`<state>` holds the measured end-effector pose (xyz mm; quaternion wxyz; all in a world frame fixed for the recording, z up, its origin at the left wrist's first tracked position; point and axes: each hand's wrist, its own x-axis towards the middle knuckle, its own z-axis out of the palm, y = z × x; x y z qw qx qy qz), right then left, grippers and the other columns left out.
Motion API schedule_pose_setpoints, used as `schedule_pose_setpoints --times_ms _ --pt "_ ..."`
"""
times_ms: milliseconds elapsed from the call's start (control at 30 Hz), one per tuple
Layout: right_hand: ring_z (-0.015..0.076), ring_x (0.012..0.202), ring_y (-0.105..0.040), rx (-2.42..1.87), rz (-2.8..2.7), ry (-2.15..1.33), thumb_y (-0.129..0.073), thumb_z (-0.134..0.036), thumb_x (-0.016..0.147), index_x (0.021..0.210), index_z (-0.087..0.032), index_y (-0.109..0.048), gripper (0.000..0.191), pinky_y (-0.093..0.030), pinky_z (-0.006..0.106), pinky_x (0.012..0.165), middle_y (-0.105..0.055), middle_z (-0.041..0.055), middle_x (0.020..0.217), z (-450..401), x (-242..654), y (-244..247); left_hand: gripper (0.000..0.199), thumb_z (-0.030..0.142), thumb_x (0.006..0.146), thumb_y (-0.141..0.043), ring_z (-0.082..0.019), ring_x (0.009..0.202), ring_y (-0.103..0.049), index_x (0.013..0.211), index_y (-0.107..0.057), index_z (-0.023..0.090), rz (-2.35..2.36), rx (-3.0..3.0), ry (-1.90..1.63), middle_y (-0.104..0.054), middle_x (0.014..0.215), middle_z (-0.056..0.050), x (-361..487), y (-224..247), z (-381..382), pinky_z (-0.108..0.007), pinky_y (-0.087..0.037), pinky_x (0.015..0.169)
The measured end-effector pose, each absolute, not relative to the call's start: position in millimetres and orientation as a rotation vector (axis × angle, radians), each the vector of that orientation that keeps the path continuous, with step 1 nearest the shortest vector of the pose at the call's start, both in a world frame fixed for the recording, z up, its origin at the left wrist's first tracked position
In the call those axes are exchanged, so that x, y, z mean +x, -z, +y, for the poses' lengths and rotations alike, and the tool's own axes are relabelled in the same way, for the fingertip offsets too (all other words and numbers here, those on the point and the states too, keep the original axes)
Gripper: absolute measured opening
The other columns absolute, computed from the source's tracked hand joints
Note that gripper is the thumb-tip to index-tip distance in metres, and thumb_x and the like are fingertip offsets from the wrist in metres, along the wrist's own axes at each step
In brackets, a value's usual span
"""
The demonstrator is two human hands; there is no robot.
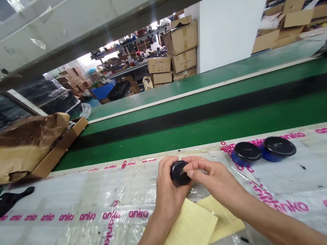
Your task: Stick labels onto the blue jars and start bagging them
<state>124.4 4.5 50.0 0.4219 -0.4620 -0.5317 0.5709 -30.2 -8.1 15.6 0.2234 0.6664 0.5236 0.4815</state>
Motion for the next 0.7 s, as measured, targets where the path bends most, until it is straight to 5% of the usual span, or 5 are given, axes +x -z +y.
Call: schedule_pose_setpoints --times_ms 700 --pt "0.0239 0.105 -0.064 -1.016 -1.325 -1.375 -0.061 -0.025 0.081 0.071 -0.021 -0.068 0.013 -0.049 0.036 0.091 -0.07 0.0054 0.111 3.1 118.9 -44.3 0.049 0.02 0.076 -0.077 -0.027 0.118 -0.056 0.12 -0.055 0.027 1.489 1.759 -1.276 -0.057 0.126 -0.006 -30.5 -15.7 -9.8 -0.044 -0.045 0.102"
